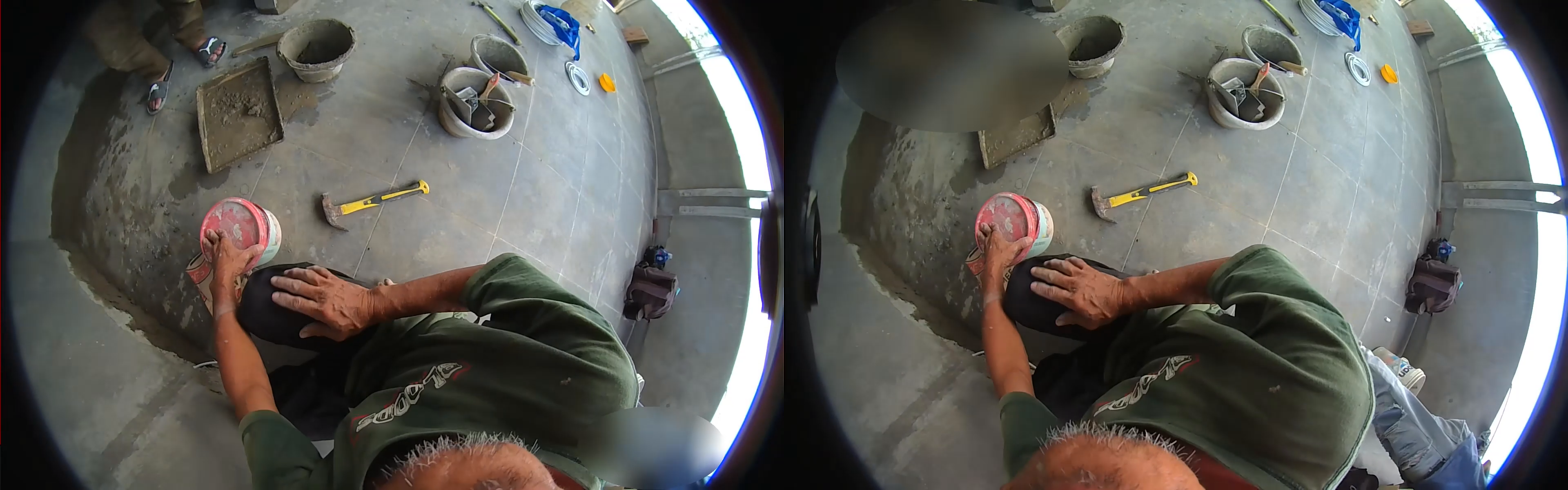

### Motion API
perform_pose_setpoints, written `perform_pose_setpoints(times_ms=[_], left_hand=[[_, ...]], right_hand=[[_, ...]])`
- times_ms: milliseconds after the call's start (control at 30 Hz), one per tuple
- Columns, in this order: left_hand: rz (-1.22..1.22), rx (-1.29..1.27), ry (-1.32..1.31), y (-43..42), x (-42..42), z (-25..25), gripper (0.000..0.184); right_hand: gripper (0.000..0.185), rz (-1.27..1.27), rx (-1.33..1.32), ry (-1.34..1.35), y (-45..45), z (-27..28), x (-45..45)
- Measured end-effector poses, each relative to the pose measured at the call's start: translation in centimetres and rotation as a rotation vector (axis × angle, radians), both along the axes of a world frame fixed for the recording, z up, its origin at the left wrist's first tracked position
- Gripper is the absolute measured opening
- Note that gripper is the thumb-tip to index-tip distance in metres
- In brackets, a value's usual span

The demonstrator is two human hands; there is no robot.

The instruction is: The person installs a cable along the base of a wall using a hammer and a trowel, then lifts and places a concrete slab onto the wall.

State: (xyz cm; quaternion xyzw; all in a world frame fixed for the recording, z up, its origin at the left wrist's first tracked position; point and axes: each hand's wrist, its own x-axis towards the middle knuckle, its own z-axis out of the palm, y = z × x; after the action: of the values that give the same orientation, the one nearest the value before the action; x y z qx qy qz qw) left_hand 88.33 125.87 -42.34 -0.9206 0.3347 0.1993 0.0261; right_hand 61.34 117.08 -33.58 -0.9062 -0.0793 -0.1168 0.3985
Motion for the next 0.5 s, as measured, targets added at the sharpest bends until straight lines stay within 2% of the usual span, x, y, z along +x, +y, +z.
perform_pose_setpoints(times_ms=[33, 200, 367, 500], left_hand=[[0.002, 0.015, 0.019, 0.1, 0.2, -0.2, 0.124], [-0.014, 0.077, 0.049, -0.2, 0.5, -0.3, 0.123], [0.019, 0.165, 0.061, -1.4, 0.8, 0.1, 0.122], [-0.006, 0.139, 0.024, -0.5, 2.1, -2.1, 0.117]], right_hand=[[0.069, 0.061, -0.019, -0.109, 0.1, 0.4, 0.3], [0.062, 0.128, -0.002, -0.12, -0.5, 0.1, 0.4], [0.061, -0.002, 0.067, -0.014, -1.0, -0.7, 0.2], [0.062, -0.203, 0.065, 0.044, -1.3, -0.9, -0.7]])
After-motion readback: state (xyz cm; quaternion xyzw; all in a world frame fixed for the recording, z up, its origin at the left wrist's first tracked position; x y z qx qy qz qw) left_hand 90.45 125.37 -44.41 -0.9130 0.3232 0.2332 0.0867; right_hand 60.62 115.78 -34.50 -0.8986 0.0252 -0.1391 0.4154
